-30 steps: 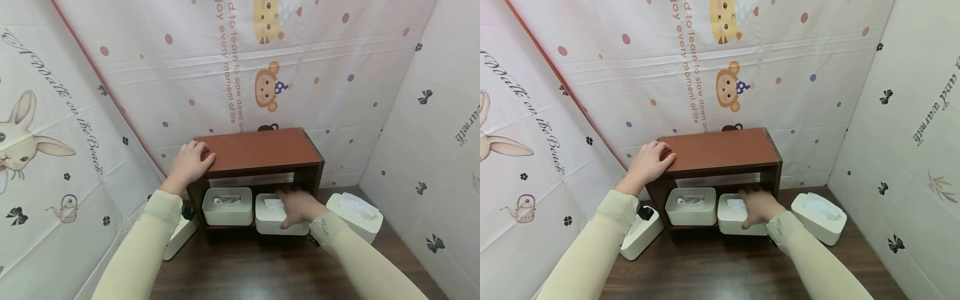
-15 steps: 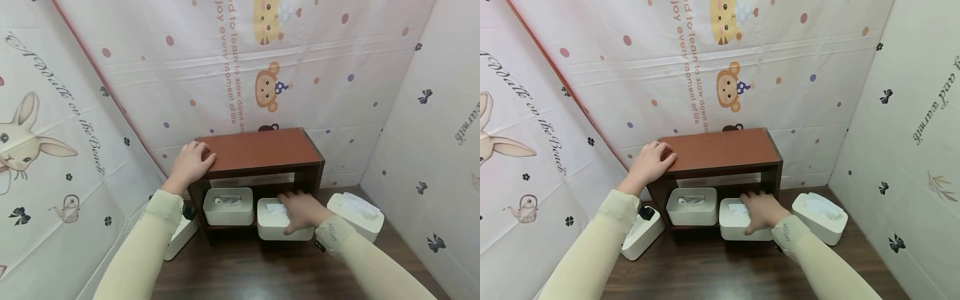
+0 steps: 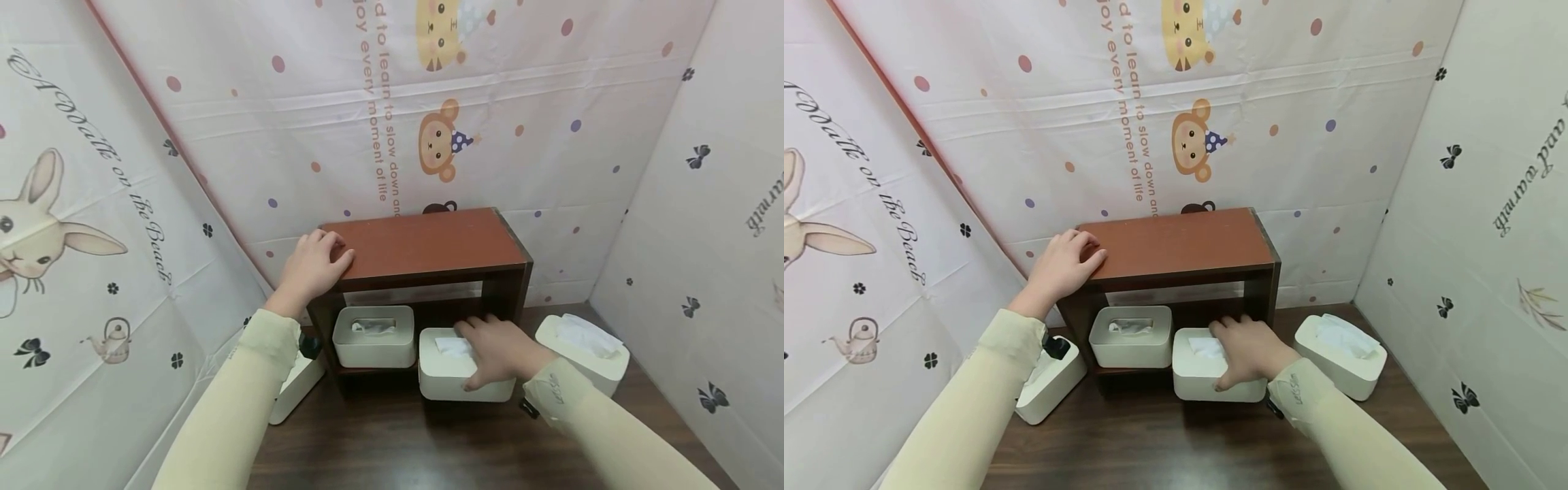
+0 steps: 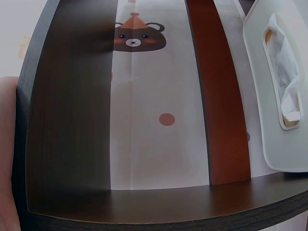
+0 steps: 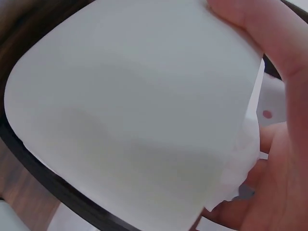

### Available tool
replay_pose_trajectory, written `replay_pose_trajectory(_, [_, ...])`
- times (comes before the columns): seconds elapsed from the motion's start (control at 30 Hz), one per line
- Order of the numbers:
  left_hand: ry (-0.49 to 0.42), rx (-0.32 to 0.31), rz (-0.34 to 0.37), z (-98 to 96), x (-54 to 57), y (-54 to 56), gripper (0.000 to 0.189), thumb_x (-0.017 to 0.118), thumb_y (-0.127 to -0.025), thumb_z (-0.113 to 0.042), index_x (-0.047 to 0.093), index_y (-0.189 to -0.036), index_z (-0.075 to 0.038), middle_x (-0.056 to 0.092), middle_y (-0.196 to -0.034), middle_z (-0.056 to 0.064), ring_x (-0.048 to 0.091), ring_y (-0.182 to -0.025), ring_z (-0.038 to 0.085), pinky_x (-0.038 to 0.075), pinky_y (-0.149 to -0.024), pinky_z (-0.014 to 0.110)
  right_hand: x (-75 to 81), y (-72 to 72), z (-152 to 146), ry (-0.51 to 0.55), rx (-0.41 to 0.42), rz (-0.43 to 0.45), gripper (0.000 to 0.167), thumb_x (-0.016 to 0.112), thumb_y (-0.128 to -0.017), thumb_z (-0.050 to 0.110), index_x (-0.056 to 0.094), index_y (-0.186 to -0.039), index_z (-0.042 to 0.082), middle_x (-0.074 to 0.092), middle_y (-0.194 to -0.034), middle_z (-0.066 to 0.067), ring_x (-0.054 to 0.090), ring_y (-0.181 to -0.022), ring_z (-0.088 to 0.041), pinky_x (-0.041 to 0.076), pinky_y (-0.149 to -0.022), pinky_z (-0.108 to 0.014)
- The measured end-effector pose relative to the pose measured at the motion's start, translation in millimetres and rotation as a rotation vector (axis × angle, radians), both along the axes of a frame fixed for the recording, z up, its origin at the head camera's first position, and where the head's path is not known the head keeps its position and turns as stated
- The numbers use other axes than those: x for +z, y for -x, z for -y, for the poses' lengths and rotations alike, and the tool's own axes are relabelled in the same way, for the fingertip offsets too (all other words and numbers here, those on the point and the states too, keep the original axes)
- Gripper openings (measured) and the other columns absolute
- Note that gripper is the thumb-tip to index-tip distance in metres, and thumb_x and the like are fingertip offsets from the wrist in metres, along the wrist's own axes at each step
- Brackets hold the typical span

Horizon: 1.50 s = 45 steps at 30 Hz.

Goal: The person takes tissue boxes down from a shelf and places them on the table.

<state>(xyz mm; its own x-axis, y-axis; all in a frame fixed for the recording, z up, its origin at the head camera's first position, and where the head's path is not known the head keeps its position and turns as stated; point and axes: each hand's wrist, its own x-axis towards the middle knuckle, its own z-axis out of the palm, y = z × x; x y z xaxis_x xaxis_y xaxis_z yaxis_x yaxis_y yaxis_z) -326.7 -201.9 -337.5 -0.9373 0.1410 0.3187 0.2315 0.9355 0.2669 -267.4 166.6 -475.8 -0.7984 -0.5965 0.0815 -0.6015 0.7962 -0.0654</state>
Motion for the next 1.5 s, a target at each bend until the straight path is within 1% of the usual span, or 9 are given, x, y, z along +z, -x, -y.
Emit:
replay_pose_trajectory(0.17, [0.001,-0.003,-0.006,0.1,1.3,-1.2,0.044,0.060,-0.110,-0.051,0.068,-0.137,-0.017,0.058,-0.143,0.010,0.050,-0.129,0.034,0.048,-0.108,0.058,9.7,-13.7,-1.3,0.001,0.040,-0.041,0.106,0.096,-0.061,0.069,0.063,-0.144,0.012,0.068,-0.125,-0.004,0.064,-0.097,-0.030,0.058,-0.080,-0.051])
replay_pose_trajectory(0.33, [0.006,-0.012,-0.008,0.4,2.5,-0.9,0.045,0.059,-0.110,-0.053,0.068,-0.136,-0.018,0.059,-0.142,0.009,0.050,-0.130,0.034,0.048,-0.108,0.058,20.1,-28.6,-2.3,0.003,0.077,-0.067,0.107,0.097,-0.060,0.069,0.062,-0.143,0.013,0.066,-0.124,-0.002,0.059,-0.093,-0.025,0.056,-0.078,-0.047])
replay_pose_trajectory(0.53, [0.008,-0.005,-0.005,1.2,4.3,-1.7,0.046,0.058,-0.110,-0.055,0.067,-0.137,-0.019,0.058,-0.144,0.008,0.050,-0.132,0.034,0.049,-0.106,0.059,30.9,-44.6,-3.0,0.007,0.117,-0.128,0.107,0.096,-0.058,0.071,0.062,-0.142,0.013,0.066,-0.124,0.000,0.057,-0.092,-0.022,0.054,-0.073,-0.042])
replay_pose_trajectory(0.77, [0.065,-0.006,0.001,0.2,3.4,2.0,0.047,0.054,-0.111,-0.055,0.066,-0.139,-0.019,0.058,-0.147,0.009,0.050,-0.132,0.034,0.051,-0.103,0.061,40.1,-62.6,-12.2,0.018,0.123,-0.160,0.105,0.097,-0.057,0.069,0.063,-0.140,0.013,0.065,-0.123,0.002,0.057,-0.094,-0.021,0.053,-0.073,-0.042])
replay_pose_trajectory(0.87, [0.075,-0.013,0.002,0.0,3.0,2.6,0.046,0.054,-0.111,-0.054,0.065,-0.139,-0.019,0.057,-0.147,0.009,0.049,-0.133,0.035,0.051,-0.103,0.061,41.8,-68.1,-18.0,0.023,0.125,-0.168,0.107,0.097,-0.057,0.070,0.062,-0.140,0.013,0.065,-0.124,0.003,0.058,-0.095,-0.022,0.054,-0.073,-0.043])
replay_pose_trajectory(1.03, [0.057,-0.017,0.007,1.7,3.1,-0.1,0.046,0.055,-0.111,-0.053,0.065,-0.139,-0.018,0.056,-0.146,0.010,0.048,-0.132,0.036,0.050,-0.104,0.061,42.6,-75.6,-26.3,0.025,0.137,-0.191,0.110,0.097,-0.056,0.072,0.062,-0.141,0.012,0.065,-0.124,0.003,0.058,-0.093,-0.022,0.055,-0.076,-0.043])
replay_pose_trajectory(1.13, [0.055,-0.015,0.005,2.7,2.1,-0.7,0.046,0.055,-0.111,-0.054,0.065,-0.139,-0.018,0.056,-0.146,0.010,0.048,-0.132,0.035,0.050,-0.104,0.061,41.7,-81.5,-32.8,0.031,0.132,-0.203,0.109,0.098,-0.055,0.071,0.063,-0.139,0.013,0.065,-0.123,0.004,0.058,-0.094,-0.022,0.054,-0.075,-0.043])
replay_pose_trajectory(1.37, [0.053,-0.016,0.002,1.9,0.2,-1.5,0.048,0.055,-0.111,-0.054,0.064,-0.141,-0.017,0.056,-0.145,0.010,0.049,-0.131,0.035,0.051,-0.103,0.061,35.8,-101.3,-53.8,0.040,0.081,-0.209,0.112,0.099,-0.053,0.069,0.062,-0.142,0.014,0.064,-0.128,0.006,0.060,-0.106,-0.022,0.056,-0.079,-0.045])
replay_pose_trajectory(1.5, [0.049,-0.019,0.004,0.3,0.1,-2.5,0.048,0.054,-0.111,-0.054,0.064,-0.141,-0.018,0.056,-0.145,0.010,0.049,-0.131,0.035,0.051,-0.103,0.060,31.3,-110.8,-67.7,0.043,0.059,-0.231,0.114,0.100,-0.050,0.071,0.062,-0.141,0.014,0.065,-0.127,0.006,0.062,-0.107,-0.024,0.056,-0.077,-0.047])
